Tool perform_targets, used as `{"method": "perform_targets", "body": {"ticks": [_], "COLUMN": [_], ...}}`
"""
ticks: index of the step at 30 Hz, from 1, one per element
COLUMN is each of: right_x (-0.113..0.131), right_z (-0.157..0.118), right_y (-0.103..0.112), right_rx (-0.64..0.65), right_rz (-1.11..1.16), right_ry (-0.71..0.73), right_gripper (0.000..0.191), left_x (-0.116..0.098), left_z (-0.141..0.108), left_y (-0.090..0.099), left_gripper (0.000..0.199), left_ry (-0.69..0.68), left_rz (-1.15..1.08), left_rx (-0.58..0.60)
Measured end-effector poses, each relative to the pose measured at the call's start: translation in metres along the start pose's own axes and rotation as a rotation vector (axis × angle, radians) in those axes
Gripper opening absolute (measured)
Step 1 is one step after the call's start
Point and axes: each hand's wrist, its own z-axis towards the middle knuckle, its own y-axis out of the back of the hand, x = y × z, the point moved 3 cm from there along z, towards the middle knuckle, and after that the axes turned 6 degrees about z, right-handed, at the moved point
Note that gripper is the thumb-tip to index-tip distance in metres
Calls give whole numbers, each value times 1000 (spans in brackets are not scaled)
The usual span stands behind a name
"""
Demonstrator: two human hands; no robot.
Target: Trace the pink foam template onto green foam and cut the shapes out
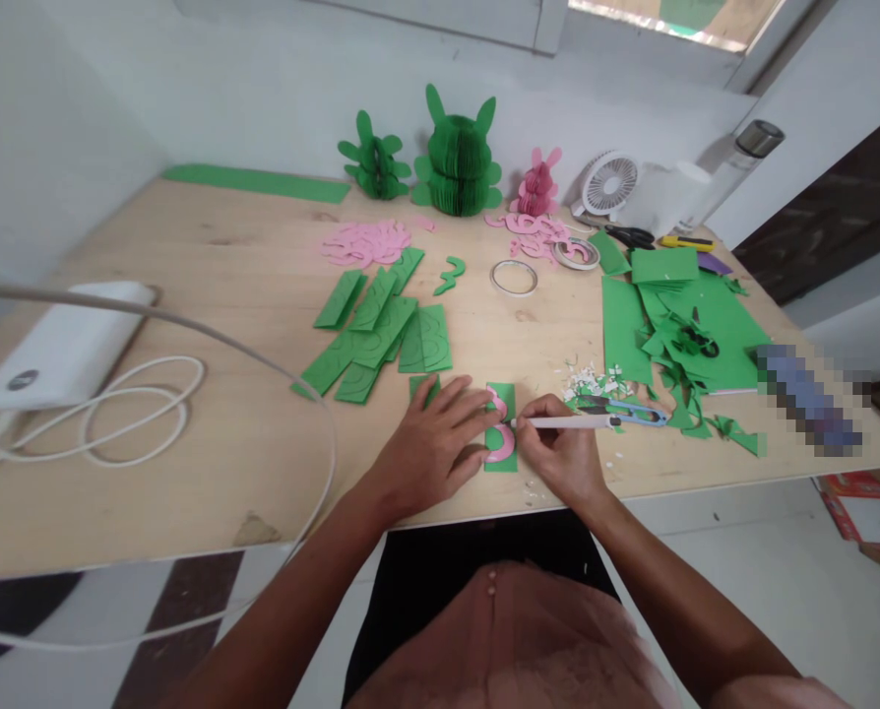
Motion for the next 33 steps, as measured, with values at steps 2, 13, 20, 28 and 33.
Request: {"method": "perform_targets", "body": {"ticks": [2, 13, 20, 28, 33], "right_x": [0, 1, 4, 0, 4], "right_z": [0, -3, -6, -9, -14], "right_y": [0, 2, 4, 5, 7], "right_rx": [0, -5, -22, -30, -55], "right_rz": [-4, -29, -58, -49, -16], "right_ry": [4, 18, 50, 33, 65], "right_gripper": [6, 7, 7, 7, 8], "left_x": [0, 0, 0, -1, 0], "left_z": [0, 0, 0, 0, 0], "left_y": [0, -1, -1, 0, -1], "left_gripper": [44, 44, 43, 42, 41], "left_ry": [1, 5, 10, 4, 3], "left_rz": [3, 2, 4, -2, -2], "left_rx": [-1, 5, -5, -25, -22]}}
